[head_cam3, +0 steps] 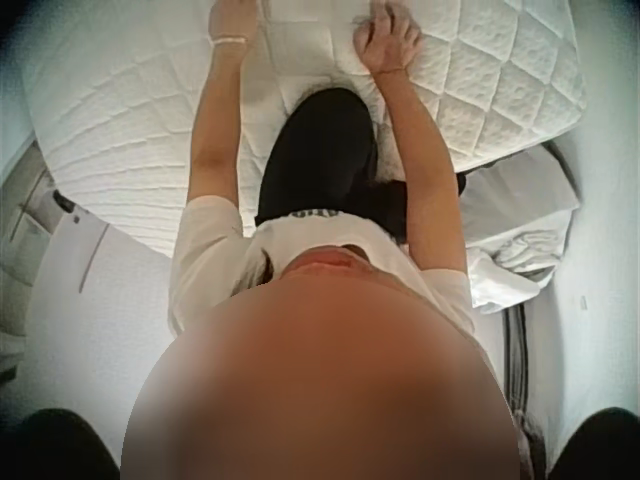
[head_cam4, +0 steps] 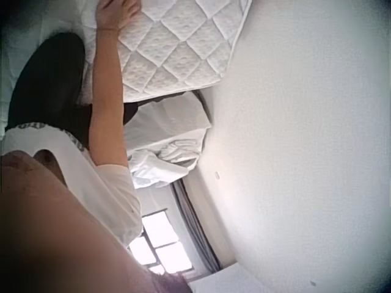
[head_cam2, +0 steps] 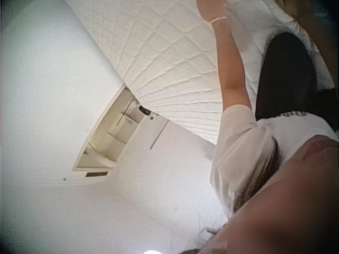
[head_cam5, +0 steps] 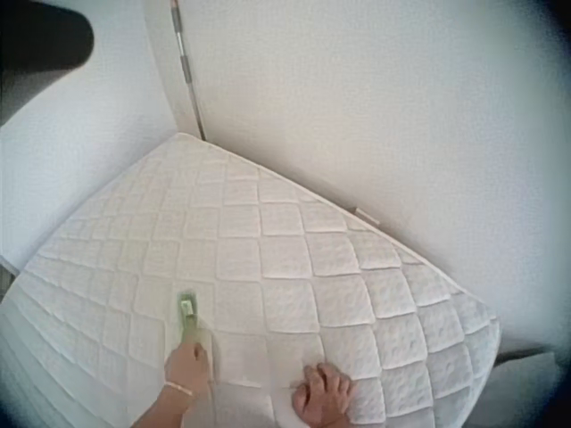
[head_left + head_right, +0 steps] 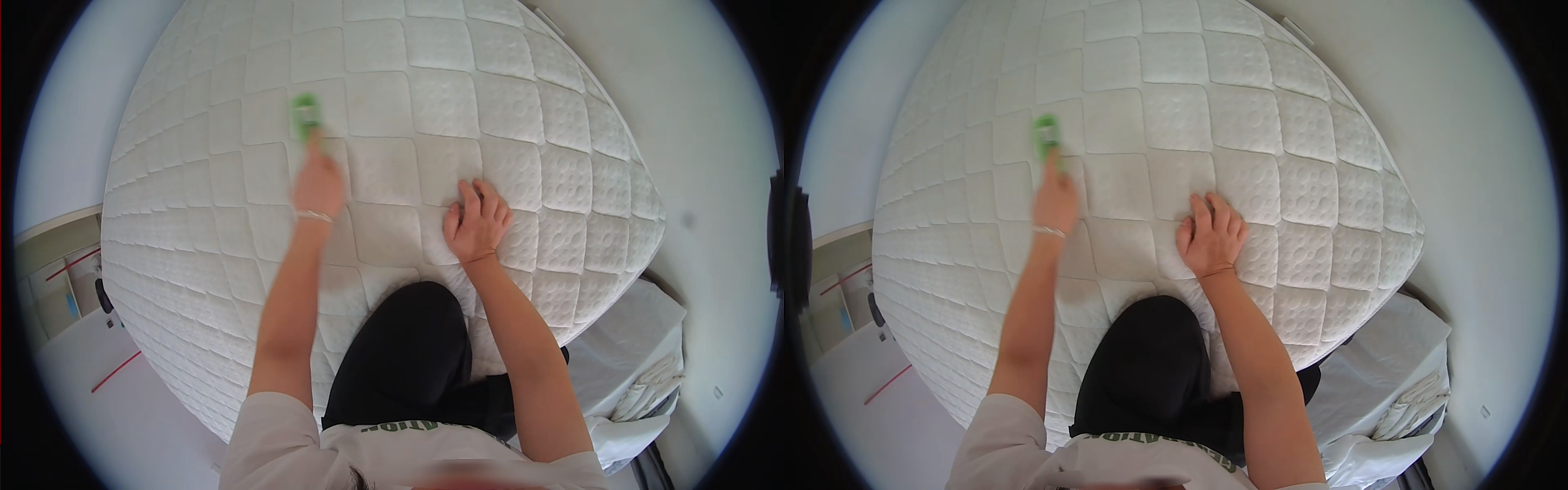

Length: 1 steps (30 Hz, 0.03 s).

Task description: Scrubbing a mattress with a handheld brush.

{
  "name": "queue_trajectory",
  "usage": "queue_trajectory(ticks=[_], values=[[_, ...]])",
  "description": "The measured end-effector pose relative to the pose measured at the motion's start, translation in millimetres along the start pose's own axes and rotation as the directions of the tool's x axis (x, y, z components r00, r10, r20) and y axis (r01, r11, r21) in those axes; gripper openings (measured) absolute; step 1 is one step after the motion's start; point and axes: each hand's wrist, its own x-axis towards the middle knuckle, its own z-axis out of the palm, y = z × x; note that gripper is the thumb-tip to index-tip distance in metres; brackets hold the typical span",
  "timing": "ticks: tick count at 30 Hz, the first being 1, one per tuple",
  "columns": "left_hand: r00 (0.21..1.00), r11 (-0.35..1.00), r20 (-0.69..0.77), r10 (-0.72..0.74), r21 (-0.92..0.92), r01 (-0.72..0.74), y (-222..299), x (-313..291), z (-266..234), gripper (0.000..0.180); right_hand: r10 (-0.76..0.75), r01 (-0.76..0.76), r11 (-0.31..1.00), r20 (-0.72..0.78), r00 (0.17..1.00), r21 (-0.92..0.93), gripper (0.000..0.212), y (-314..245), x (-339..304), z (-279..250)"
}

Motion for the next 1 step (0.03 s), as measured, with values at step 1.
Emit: queue_trajectory(ticks=[1], values=[[1.000,1.000,-0.005,-0.009,0.002,0.009,-3.2,1.1,-3.6,0.065,-0.010,0.010,1.000,0.008,1.000,0.011,0.043,1.3,0.3,0.0]])
